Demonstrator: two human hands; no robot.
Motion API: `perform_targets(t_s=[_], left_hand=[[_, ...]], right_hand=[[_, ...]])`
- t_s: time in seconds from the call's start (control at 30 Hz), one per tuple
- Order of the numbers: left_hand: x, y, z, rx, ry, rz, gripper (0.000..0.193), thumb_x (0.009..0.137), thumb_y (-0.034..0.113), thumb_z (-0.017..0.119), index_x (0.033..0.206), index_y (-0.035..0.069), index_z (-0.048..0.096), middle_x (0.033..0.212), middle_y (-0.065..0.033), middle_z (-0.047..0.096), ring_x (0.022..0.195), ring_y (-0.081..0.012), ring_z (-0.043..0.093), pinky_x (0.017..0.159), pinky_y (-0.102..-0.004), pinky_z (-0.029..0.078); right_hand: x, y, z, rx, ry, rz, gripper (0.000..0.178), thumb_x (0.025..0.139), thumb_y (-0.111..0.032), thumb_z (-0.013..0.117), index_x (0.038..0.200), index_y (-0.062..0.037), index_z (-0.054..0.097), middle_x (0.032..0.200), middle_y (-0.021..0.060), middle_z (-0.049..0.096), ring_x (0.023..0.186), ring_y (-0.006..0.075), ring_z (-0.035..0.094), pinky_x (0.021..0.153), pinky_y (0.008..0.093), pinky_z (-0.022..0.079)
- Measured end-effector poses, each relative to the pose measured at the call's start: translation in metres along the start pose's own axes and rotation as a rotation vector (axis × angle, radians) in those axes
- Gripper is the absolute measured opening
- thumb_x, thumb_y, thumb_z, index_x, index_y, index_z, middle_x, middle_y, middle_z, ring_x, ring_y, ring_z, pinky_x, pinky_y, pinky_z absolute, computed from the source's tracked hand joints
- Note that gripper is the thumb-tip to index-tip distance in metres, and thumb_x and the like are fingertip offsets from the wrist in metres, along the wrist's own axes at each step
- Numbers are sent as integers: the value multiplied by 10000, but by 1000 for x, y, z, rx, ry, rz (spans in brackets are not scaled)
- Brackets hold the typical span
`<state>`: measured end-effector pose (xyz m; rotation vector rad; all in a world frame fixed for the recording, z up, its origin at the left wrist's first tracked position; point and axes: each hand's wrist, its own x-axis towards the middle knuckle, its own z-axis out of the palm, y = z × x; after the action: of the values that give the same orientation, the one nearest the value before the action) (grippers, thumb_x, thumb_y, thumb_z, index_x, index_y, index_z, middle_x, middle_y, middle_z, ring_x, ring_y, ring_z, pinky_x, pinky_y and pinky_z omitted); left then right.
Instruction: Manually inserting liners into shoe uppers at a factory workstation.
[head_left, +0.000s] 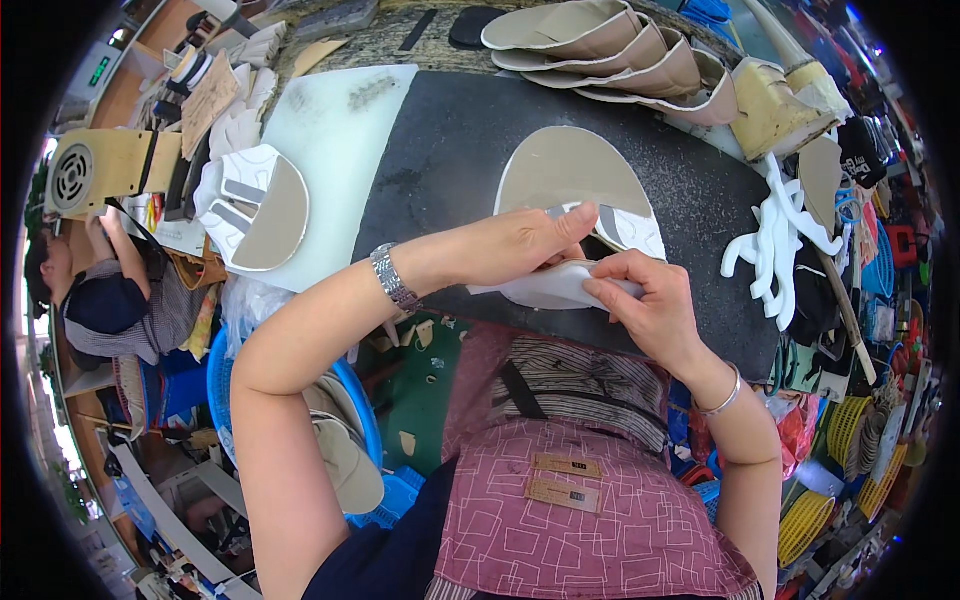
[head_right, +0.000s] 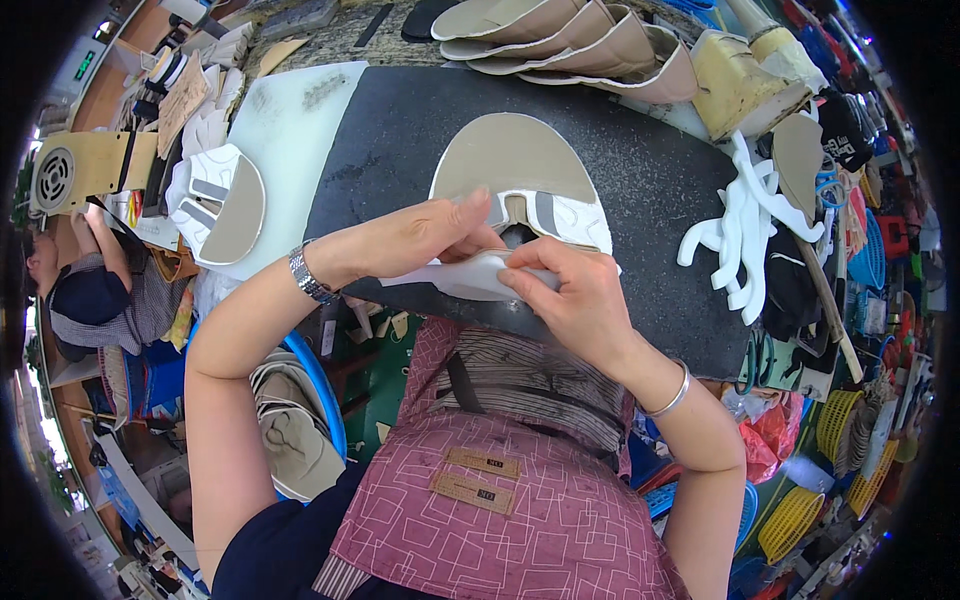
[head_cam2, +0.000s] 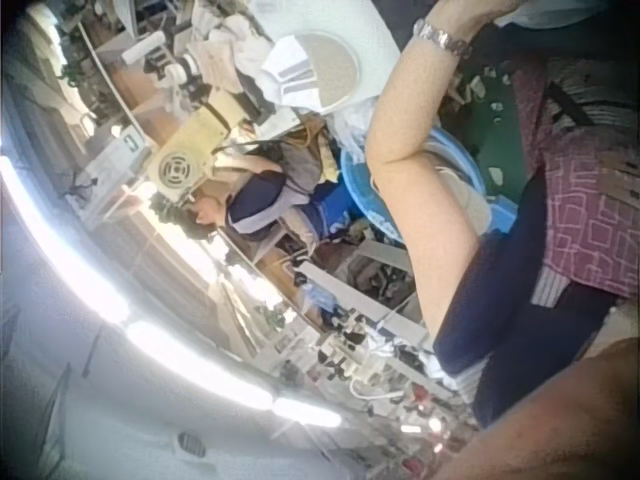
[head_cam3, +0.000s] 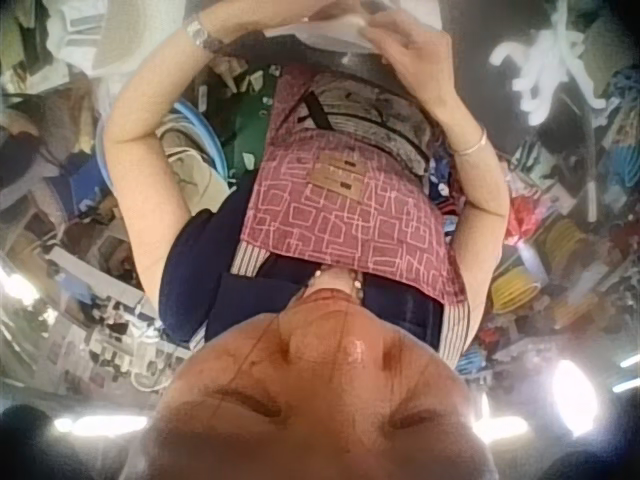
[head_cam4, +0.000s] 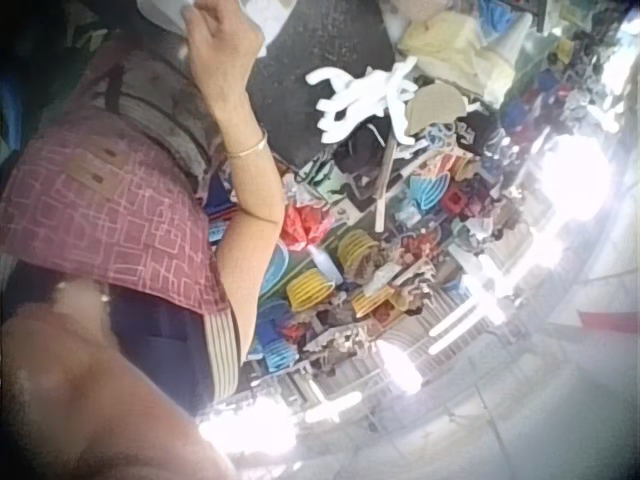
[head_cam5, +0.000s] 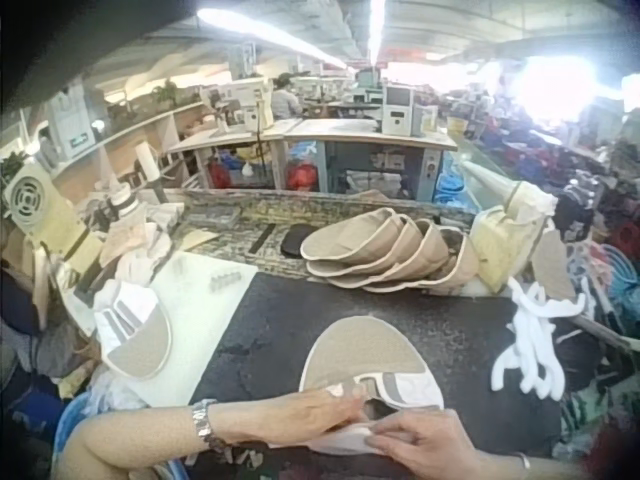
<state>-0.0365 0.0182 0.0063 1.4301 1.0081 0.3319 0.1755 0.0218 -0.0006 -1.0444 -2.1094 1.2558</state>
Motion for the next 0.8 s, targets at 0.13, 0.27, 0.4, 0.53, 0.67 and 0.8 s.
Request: perform_targets(t_s=[0.13, 0.27, 0.4, 0.53, 0.67, 0.8], left_hand=[[1, 2, 0, 21, 17, 40, 735, 927, 578, 211, 1023, -28, 615, 737, -79, 588, 678, -138, 500, 648, -281, 419], [0, 10, 3, 319, 39, 150, 415, 887, 378, 495, 974, -6, 626, 693, -133, 588, 589, -177, 520, 592, -304, 426], [3, 7, 13, 406, 166, 136, 291, 802, 211, 655, 1001, 1, 627, 737, -147, 627, 607, -214, 584, 605, -313, 455], [2, -17, 22, 407, 384, 349, 297, 802, 187, 655, 1051, 27, 627, 787, -138, 650, 674, -202, 627, 651, -286, 478], [1, -3, 22, 327, 296, 236, 285, 808, 161, 640, 1069, 48, 630, 823, -129, 664, 701, -170, 639, 662, -263, 489], [-1, 5, 24, 270, 274, 81, 267, 810, 123, 622, 1067, 48, 631, 814, -128, 663, 695, -154, 633, 646, -271, 487]], right_hand=[[3, 5, 3, -1, 54, -89, 108, 759, -85, 667, 830, -5, 647, 670, 90, 650, 585, 154, 635, 529, 252, 476], [3, 1, 4, -23, 80, -49, 109, 761, -91, 667, 826, -6, 647, 688, 95, 655, 602, 149, 640, 535, 252, 478], [-1, -7, -4, -101, 93, -20, 107, 752, -88, 664, 827, -16, 636, 699, 110, 645, 604, 216, 643, 533, 282, 483], [-26, -23, -19, -508, 199, -139, 109, 706, -51, 683, 784, -30, 609, 681, 90, 619, 592, 256, 611, 572, 316, 473], [-25, -8, -24, -463, 286, -448, 163, 653, 0, 700, 762, -51, 591, 653, 45, 592, 577, 205, 549, 673, 330, 431], [-19, 3, -17, -504, 393, -497, 158, 655, 22, 685, 753, -41, 579, 669, 53, 594, 590, 211, 555, 651, 332, 431]])
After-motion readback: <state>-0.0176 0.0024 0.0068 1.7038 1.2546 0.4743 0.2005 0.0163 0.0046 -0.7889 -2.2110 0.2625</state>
